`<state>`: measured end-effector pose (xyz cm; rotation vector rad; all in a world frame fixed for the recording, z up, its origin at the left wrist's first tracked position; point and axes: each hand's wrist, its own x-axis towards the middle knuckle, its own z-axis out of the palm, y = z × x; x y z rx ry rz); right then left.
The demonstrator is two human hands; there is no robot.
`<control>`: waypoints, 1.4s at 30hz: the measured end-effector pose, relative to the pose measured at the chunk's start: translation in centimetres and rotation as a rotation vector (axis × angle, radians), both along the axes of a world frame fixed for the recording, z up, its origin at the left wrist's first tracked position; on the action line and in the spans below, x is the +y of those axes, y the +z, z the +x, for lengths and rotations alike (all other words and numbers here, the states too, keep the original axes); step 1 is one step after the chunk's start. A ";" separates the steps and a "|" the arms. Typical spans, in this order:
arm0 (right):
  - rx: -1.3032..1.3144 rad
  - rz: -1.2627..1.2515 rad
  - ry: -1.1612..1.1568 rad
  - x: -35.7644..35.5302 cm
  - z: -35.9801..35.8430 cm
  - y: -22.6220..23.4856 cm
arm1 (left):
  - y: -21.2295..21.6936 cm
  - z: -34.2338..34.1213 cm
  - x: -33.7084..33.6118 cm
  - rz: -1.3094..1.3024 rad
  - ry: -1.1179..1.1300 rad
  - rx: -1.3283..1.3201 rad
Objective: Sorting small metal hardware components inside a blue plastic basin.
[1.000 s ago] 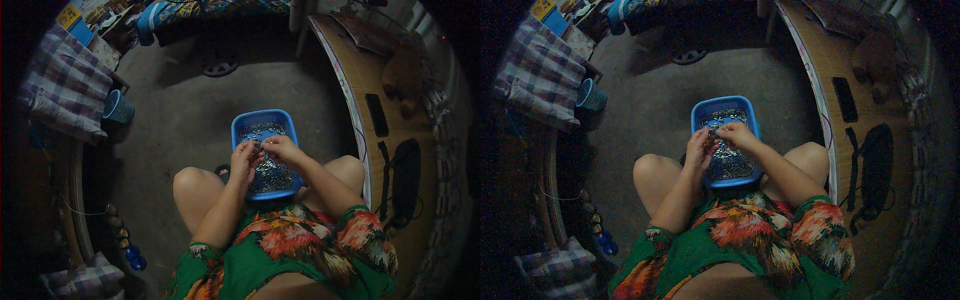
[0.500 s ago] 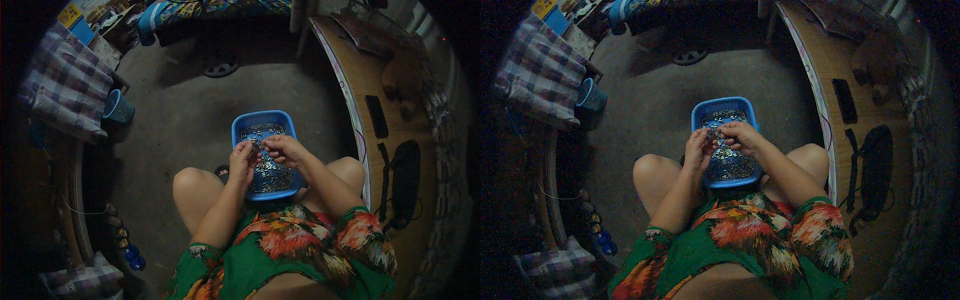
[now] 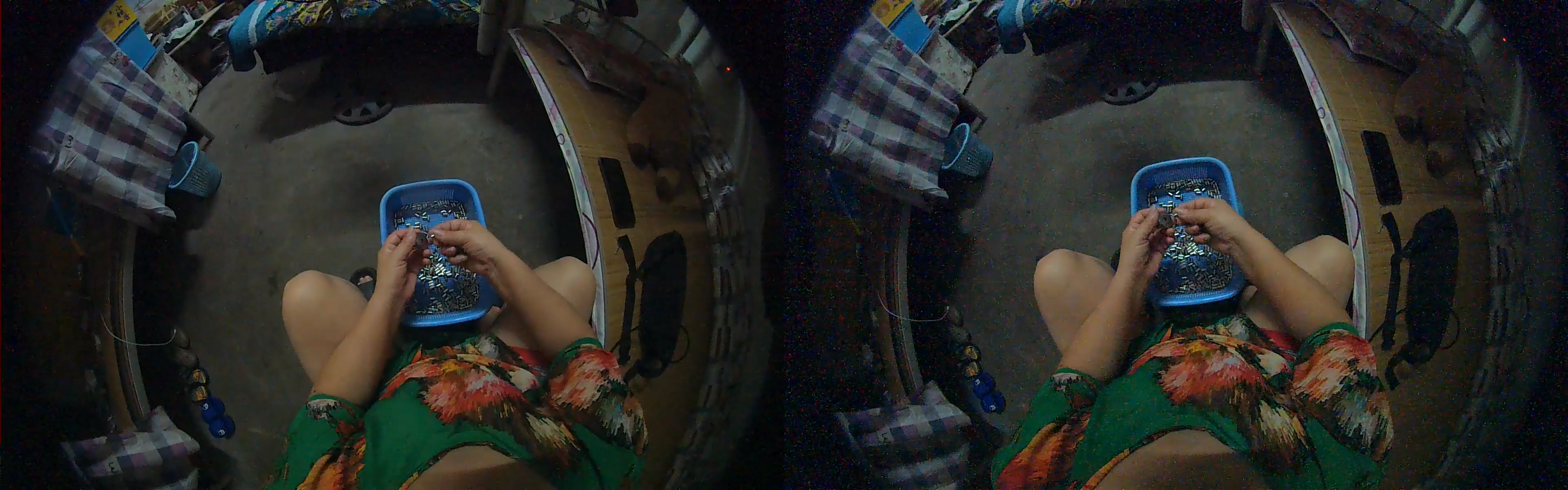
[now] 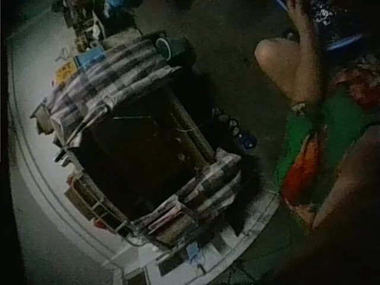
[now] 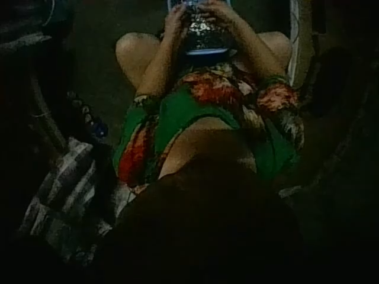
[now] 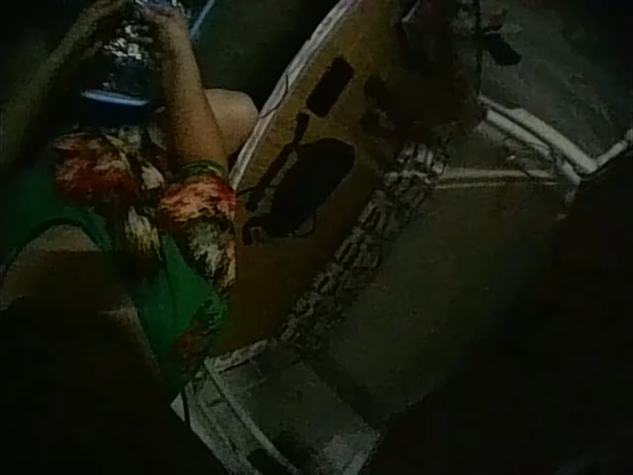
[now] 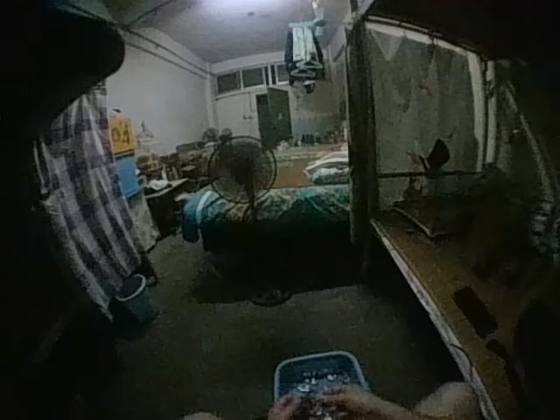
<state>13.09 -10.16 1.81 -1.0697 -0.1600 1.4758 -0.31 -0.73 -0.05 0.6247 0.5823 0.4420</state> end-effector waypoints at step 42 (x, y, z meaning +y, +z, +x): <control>-0.722 -0.094 0.047 0.4 -1.4 0.9 | 0.4 -0.1 -0.2 -0.010 -0.070 0.057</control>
